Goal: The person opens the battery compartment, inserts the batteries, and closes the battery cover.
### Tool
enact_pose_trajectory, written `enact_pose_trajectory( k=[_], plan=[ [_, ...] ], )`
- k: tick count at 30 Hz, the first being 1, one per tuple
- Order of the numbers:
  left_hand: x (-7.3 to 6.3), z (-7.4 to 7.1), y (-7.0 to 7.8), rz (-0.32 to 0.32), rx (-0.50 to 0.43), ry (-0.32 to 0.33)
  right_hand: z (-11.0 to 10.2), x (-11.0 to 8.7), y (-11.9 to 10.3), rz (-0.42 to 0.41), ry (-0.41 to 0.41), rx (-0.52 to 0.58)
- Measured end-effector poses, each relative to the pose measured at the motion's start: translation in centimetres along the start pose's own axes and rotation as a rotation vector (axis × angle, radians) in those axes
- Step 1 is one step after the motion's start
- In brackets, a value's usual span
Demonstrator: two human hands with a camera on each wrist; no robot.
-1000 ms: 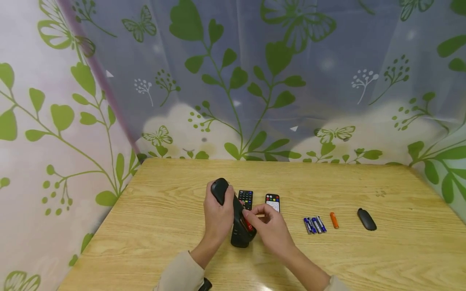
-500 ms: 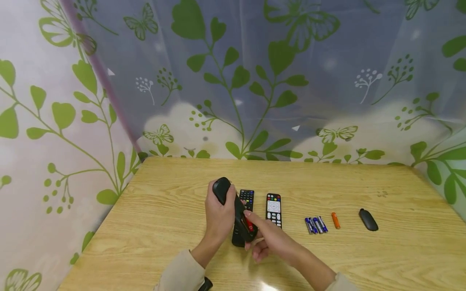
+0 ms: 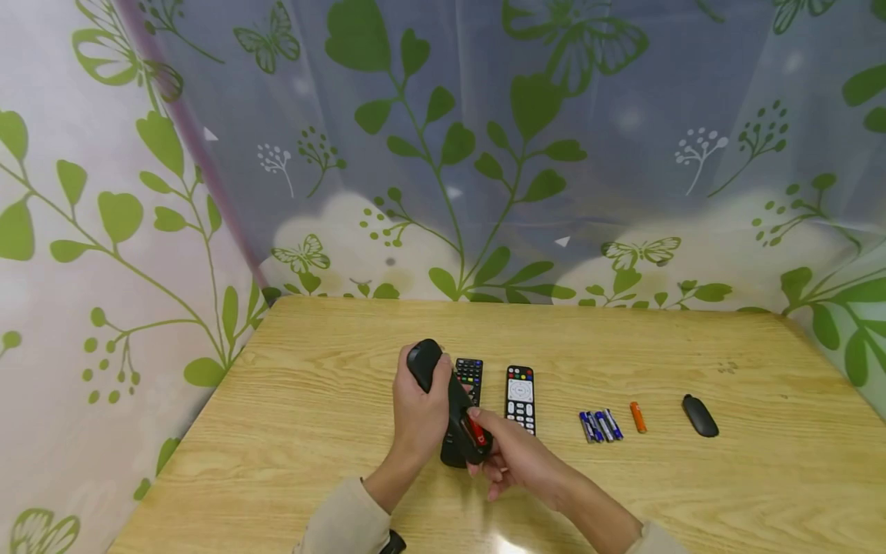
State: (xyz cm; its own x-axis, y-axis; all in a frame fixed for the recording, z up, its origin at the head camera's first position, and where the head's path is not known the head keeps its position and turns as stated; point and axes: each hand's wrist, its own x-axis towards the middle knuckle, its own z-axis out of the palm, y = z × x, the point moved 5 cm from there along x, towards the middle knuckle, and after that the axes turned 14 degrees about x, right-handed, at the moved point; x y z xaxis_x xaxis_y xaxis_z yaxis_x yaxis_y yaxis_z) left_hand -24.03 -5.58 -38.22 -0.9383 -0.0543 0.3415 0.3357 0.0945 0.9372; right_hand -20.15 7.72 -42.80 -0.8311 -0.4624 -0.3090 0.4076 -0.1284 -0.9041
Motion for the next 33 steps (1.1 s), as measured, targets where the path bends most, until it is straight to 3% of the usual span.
enact_pose_trajectory(
  k=[6,15,20,26,33],
  plan=[
    [-0.1,0.0,0.1,-0.019,-0.020,-0.002,0.1,-0.1,-0.2,-0.032,0.024,-0.013],
    [0.0,-0.1,-0.3,-0.050,-0.034,0.019,0.3,-0.2,-0.7,-0.141,0.098,-0.158],
    [0.1,-0.4,-0.5,-0.060,-0.075,0.037,0.4,-0.1,-0.8,-0.182,0.072,-0.220],
    [0.0,-0.3,-0.4,-0.061,-0.109,0.008,0.2,-0.4,-1.2,-0.211,0.042,-0.334],
    [-0.2,-0.1,-0.1,-0.067,-0.111,-0.039,0.0,-1.0,-1.8,-0.222,-0.073,-0.428]
  ],
)
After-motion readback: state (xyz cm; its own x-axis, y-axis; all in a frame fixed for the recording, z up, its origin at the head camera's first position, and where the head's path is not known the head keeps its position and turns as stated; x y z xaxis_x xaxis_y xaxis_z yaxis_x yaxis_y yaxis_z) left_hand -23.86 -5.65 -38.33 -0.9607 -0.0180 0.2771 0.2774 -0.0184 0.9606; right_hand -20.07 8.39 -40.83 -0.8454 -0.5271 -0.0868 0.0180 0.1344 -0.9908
